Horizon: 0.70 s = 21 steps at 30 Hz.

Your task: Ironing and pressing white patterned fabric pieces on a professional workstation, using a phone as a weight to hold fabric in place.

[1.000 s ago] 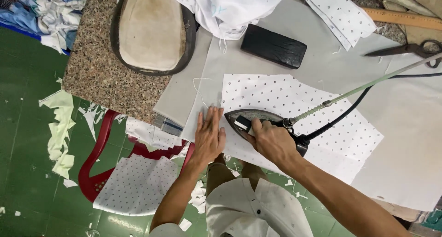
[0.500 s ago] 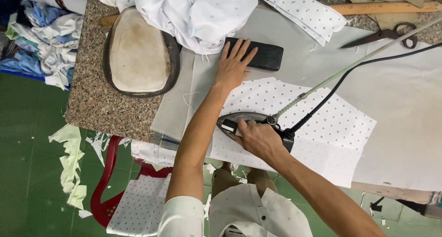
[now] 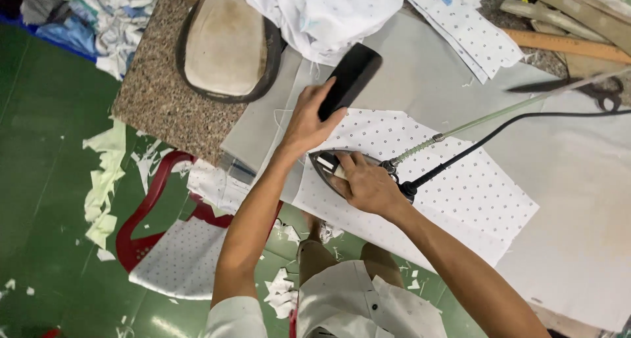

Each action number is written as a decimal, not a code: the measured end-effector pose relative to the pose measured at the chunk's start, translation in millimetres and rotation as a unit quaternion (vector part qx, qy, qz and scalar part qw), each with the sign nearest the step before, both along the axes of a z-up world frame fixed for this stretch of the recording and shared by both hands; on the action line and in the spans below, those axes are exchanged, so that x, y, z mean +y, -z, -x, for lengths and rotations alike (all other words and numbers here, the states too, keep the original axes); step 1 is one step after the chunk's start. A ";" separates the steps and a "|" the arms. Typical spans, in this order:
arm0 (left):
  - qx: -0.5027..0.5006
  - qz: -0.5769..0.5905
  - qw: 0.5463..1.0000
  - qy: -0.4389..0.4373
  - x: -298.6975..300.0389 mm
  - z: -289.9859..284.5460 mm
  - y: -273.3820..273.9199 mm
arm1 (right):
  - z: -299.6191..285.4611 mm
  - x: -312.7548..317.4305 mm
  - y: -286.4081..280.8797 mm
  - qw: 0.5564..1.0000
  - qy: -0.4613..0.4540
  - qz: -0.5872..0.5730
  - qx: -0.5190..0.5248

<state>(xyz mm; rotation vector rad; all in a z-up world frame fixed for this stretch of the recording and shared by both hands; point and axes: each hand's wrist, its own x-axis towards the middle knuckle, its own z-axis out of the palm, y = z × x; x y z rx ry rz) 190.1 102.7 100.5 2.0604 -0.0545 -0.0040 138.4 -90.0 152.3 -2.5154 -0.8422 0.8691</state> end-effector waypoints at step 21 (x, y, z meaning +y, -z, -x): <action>0.280 -0.015 0.937 -0.208 -106.8 250.1 251.9 | 13.0 4.5 42.6 0.939 -0.105 0.005 -0.326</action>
